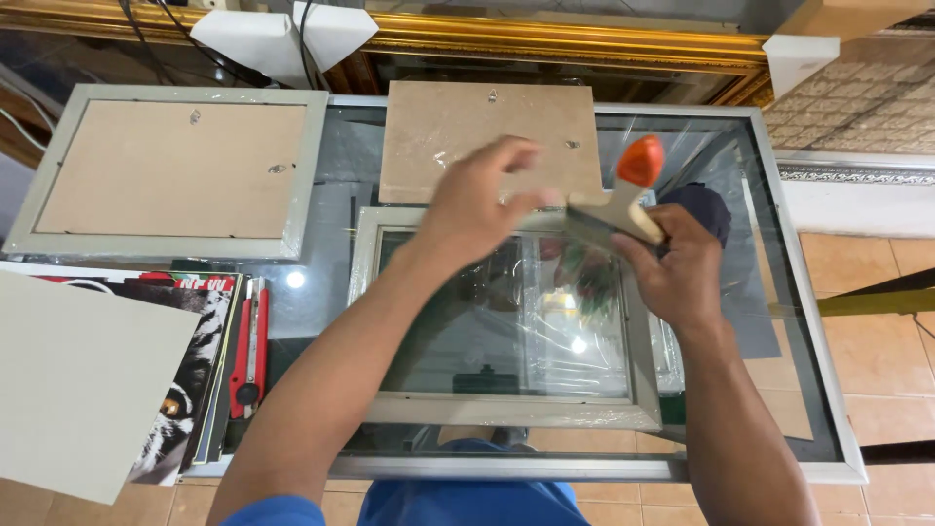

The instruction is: Dusting and cleaning a picture frame using a wide brush on a glass workbench.

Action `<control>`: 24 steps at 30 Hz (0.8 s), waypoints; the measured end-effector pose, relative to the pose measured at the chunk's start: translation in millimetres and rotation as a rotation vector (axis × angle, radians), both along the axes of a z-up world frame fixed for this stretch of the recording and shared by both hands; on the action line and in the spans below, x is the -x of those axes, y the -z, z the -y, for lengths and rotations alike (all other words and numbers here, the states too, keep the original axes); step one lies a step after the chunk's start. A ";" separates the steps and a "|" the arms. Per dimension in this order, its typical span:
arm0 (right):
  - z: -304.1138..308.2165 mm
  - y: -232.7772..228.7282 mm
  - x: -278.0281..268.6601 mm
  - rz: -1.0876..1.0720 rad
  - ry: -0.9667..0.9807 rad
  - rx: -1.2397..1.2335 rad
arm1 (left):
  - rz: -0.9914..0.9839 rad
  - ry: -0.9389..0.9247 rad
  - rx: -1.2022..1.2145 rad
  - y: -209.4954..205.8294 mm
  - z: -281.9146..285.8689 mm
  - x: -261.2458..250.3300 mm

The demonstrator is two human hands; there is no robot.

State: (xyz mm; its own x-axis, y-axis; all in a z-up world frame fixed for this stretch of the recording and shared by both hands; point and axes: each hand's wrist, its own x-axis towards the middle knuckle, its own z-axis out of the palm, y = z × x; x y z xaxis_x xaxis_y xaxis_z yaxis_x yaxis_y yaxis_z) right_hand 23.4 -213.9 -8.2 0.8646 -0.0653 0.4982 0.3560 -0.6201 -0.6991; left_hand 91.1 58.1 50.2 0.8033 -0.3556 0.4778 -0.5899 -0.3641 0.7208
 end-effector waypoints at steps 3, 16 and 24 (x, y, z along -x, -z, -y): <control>31.4 9.2 -7.2 0.096 0.090 -0.087 | -0.071 -0.377 -0.160 45.1 -79.9 -24.8; -55.4 -40.3 -8.3 -0.407 -0.169 -0.599 | -0.150 -0.608 0.023 91.3 -139.0 4.4; -219.4 -35.5 -26.0 -0.475 -0.455 -0.473 | -0.266 -0.660 -0.031 109.3 -141.4 -6.7</control>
